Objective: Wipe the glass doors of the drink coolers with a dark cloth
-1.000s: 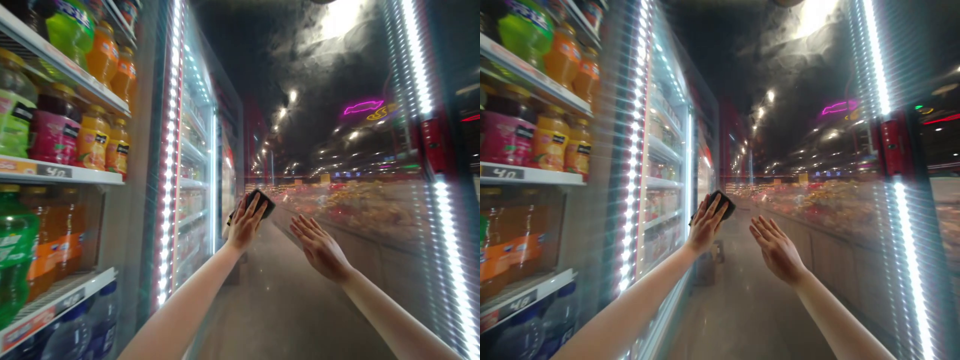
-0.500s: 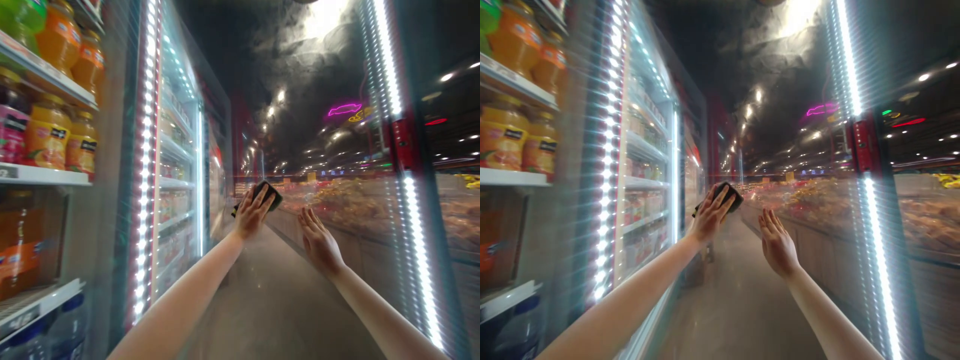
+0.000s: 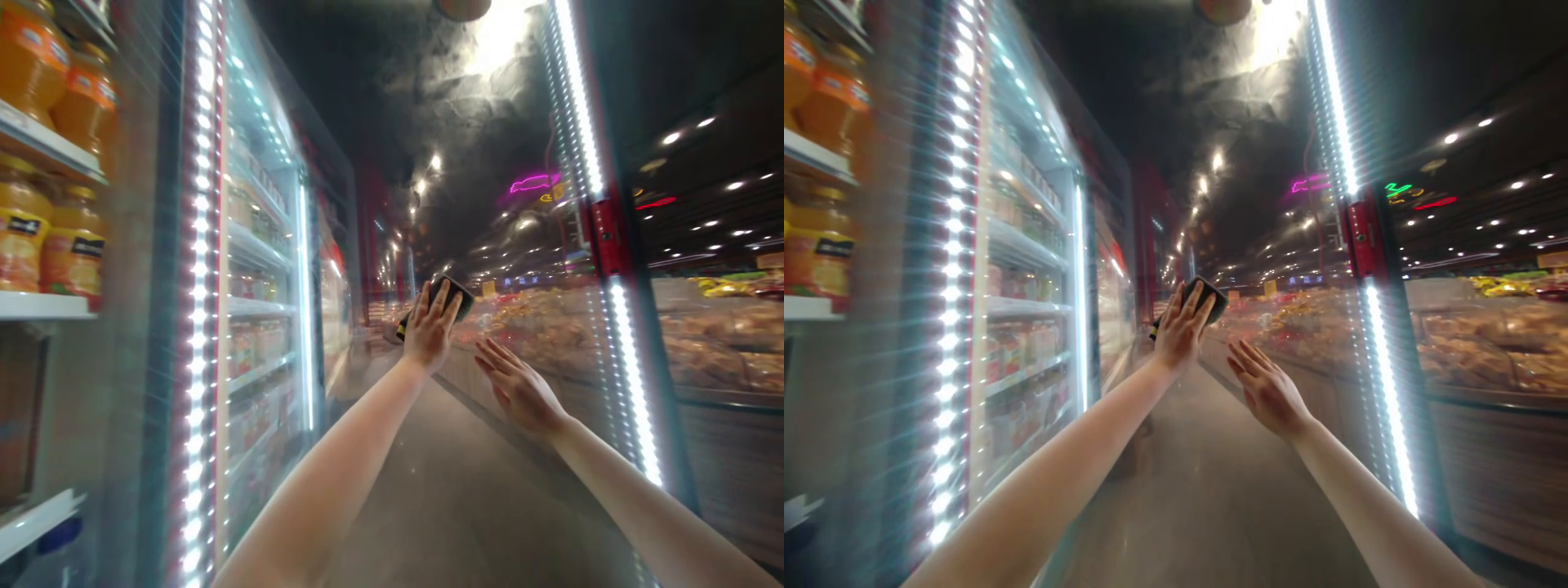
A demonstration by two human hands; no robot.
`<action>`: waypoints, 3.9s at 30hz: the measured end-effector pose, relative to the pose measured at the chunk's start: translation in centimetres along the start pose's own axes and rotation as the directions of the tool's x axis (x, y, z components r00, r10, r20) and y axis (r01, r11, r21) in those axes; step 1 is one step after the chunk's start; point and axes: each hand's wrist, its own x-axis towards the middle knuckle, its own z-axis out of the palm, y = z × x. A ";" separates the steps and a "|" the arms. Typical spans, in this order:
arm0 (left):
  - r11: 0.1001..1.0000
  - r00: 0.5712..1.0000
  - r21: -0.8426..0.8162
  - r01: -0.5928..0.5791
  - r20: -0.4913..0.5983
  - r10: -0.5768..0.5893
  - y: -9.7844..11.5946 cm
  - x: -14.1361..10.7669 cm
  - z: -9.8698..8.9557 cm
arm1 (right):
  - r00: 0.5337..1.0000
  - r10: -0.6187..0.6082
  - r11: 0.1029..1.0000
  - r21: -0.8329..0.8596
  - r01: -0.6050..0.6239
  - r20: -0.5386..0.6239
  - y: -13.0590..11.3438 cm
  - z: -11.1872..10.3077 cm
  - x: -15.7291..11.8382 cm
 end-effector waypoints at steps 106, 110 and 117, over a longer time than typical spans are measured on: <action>0.895 0.906 -0.172 -0.410 -0.186 0.380 24.8 10.8 16.6 | 0.957 0.253 0.885 -0.366 -0.288 -0.141 16.7 -10.7 -18.0; 0.785 0.805 -0.182 -0.592 -0.177 0.566 24.9 4.8 17.0 | 0.956 0.248 0.900 -0.329 -0.287 -0.156 15.7 -11.9 -17.8; 0.752 0.766 -0.158 -0.640 -0.070 0.639 22.2 7.6 15.8 | 0.959 0.241 0.907 -0.315 -0.278 -0.152 15.5 -12.0 -17.2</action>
